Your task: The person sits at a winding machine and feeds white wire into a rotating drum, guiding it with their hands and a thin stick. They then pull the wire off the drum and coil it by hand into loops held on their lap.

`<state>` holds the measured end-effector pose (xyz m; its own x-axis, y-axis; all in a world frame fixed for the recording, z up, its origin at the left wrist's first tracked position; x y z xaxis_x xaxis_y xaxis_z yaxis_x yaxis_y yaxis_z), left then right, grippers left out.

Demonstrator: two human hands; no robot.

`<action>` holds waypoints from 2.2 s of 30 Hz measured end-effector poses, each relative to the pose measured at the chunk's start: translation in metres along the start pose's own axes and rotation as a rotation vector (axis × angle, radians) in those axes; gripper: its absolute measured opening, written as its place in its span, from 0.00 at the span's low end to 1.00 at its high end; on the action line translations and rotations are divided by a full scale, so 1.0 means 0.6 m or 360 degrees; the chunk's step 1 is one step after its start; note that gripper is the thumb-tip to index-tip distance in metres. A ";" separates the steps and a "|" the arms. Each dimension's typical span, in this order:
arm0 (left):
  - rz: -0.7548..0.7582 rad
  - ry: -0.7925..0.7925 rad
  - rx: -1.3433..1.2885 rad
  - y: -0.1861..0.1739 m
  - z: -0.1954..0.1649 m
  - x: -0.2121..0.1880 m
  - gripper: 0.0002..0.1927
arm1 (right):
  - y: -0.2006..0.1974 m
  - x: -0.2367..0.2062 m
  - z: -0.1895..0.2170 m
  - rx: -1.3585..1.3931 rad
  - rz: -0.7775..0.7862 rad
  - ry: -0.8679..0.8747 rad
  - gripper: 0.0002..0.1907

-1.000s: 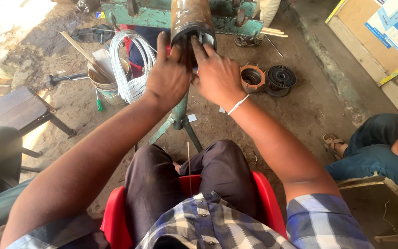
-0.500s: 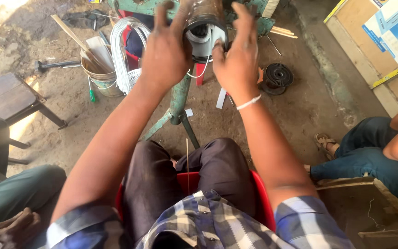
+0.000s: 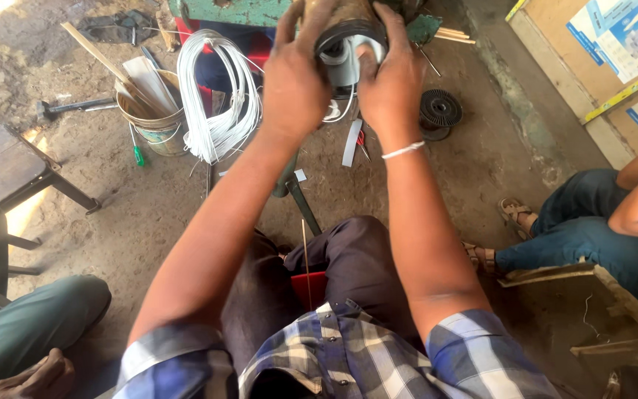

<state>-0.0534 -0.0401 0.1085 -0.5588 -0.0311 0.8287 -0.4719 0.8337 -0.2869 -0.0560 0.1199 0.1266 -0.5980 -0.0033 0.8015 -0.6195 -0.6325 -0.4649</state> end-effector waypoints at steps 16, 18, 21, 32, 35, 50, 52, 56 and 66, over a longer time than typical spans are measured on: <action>0.1127 0.0400 0.1366 0.069 -0.040 -0.049 0.20 | 0.027 -0.059 0.072 -0.1213 0.0494 -0.0944 0.27; 0.0996 0.0457 0.1351 0.074 -0.034 -0.043 0.23 | 0.035 -0.048 0.065 -0.1154 0.0518 -0.0913 0.26; 0.0943 0.0587 0.1407 0.083 -0.025 -0.046 0.21 | 0.044 -0.041 0.055 -0.1032 0.0567 -0.0838 0.22; 0.0811 0.0671 0.1318 0.088 -0.016 -0.038 0.22 | 0.066 -0.038 0.026 -0.0919 0.0639 -0.0645 0.18; 0.0831 0.0632 0.1272 0.077 -0.028 -0.038 0.26 | 0.054 -0.028 0.051 -0.0951 0.0596 -0.0725 0.19; 0.0116 -0.0471 -0.0493 0.015 0.022 -0.121 0.32 | 0.068 -0.443 -0.148 0.0411 0.1253 0.0479 0.17; 0.0029 -0.0612 -0.0631 0.032 0.044 -0.129 0.25 | 0.073 -0.464 -0.171 0.0369 0.1179 0.0190 0.15; -0.0203 -0.0799 -0.0914 0.029 0.089 -0.139 0.13 | 0.120 -0.485 -0.238 0.0422 0.1360 0.0455 0.11; -0.0314 -0.0706 -0.2089 0.090 0.119 -0.118 0.06 | 0.133 -0.520 -0.229 0.0489 0.1626 0.0235 0.14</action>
<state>-0.0882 -0.0322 0.0001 -0.8417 -0.1711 0.5122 0.2698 0.6885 0.6732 0.0112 0.1766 -0.2121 -0.8283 -0.5598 0.0247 0.3499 -0.5511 -0.7576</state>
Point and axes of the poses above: each hand's wrist, its own x-axis towards the middle knuckle, its own y-axis out of the palm, z = x × y, the point moved 9 cm from there along x, towards the middle knuckle, and after that the axes turned 6 degrees about y, right-handed, at the moved point
